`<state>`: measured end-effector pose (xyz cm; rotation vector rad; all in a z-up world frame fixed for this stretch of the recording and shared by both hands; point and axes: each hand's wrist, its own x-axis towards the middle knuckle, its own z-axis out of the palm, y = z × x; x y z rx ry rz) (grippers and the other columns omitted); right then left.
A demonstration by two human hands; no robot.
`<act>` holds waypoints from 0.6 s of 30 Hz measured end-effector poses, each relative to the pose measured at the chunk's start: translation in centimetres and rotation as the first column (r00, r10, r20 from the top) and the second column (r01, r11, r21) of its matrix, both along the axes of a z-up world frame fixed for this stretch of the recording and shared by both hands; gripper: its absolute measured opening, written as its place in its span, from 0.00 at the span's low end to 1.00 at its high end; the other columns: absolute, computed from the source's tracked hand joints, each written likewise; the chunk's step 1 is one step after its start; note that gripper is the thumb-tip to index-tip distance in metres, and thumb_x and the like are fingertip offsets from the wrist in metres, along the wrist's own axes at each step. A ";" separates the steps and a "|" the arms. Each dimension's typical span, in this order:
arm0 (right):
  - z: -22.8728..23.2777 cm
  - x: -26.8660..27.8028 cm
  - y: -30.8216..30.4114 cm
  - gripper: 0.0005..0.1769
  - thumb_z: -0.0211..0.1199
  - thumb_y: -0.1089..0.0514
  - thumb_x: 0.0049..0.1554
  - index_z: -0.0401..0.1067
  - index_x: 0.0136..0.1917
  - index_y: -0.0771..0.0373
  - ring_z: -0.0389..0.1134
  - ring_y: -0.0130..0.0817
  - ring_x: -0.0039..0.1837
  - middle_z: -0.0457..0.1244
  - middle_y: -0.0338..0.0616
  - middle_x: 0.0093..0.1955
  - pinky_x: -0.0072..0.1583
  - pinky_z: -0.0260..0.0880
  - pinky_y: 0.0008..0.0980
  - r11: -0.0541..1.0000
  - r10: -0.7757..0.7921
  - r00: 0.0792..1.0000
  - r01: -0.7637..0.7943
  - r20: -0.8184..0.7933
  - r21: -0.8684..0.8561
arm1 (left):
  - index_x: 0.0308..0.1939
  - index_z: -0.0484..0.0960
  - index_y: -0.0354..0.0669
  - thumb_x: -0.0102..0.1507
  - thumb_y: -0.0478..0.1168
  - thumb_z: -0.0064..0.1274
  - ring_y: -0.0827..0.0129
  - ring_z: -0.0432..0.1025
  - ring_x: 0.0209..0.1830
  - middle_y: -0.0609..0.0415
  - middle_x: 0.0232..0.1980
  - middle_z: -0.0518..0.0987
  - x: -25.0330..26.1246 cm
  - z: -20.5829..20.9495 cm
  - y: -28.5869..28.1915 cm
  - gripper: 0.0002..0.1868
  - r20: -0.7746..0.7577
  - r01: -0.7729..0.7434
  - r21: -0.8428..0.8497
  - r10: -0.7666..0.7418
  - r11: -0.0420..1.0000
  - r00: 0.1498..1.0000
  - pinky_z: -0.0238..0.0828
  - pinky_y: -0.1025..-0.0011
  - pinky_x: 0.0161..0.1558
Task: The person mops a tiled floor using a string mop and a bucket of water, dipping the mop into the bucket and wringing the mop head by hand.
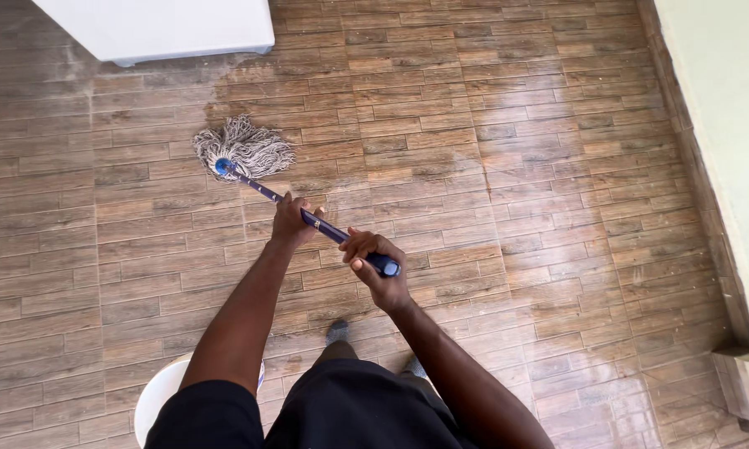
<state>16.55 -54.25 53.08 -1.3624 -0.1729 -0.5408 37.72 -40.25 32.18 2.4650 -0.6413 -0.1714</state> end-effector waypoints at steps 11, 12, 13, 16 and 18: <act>0.8 -11.5 -12.3 0.21 0.56 0.57 0.66 0.62 0.31 0.61 0.60 0.31 0.41 0.59 0.41 0.33 0.65 0.68 0.47 0.942 -0.320 0.945 0.325 -0.075 0.083 | 0.25 0.80 0.37 0.58 0.42 0.58 0.34 0.68 0.56 0.25 0.47 0.76 -11.2 0.5 -19.4 0.12 0.208 0.120 -0.203 -0.077 0.972 0.975 0.52 0.39 0.64; 1.2 -13.1 -13.8 0.20 0.55 0.59 0.66 0.62 0.32 0.61 0.62 0.33 0.42 0.58 0.40 0.32 0.67 0.68 0.49 0.930 -0.358 0.931 0.362 -0.069 0.068 | 0.26 0.79 0.37 0.60 0.42 0.55 0.37 0.68 0.58 0.30 0.42 0.77 -12.9 0.8 -21.7 0.12 0.097 0.159 -0.148 -0.146 0.976 0.985 0.50 0.38 0.68; 1.6 -14.9 -15.3 0.20 0.55 0.59 0.66 0.62 0.32 0.61 0.62 0.33 0.42 0.58 0.40 0.32 0.67 0.68 0.49 0.924 -0.373 0.925 0.377 -0.068 0.068 | 0.26 0.79 0.37 0.62 0.42 0.53 0.40 0.68 0.61 0.35 0.37 0.78 -14.7 1.1 -24.2 0.13 -0.019 0.211 -0.094 -0.214 0.973 0.977 0.48 0.37 0.71; 2.6 -20.4 -19.4 0.17 0.53 0.62 0.64 0.64 0.32 0.64 0.61 0.34 0.44 0.58 0.42 0.33 0.65 0.65 0.49 0.846 -0.503 0.850 0.522 -0.158 0.111 | 0.24 0.78 0.40 0.60 0.44 0.57 0.41 0.67 0.58 0.34 0.41 0.76 -20.1 2.2 -32.0 0.14 -0.006 0.300 -0.120 -0.303 0.946 0.953 0.46 0.40 0.72; 3.1 -23.8 -21.8 0.17 0.53 0.64 0.65 0.61 0.33 0.62 0.61 0.35 0.46 0.58 0.43 0.35 0.68 0.63 0.48 0.774 -0.603 0.785 0.618 -0.139 0.135 | 0.26 0.76 0.41 0.61 0.46 0.56 0.46 0.70 0.56 0.38 0.40 0.77 -24.0 2.8 -36.5 0.14 -0.111 0.380 -0.098 -0.390 0.920 0.914 0.48 0.44 0.75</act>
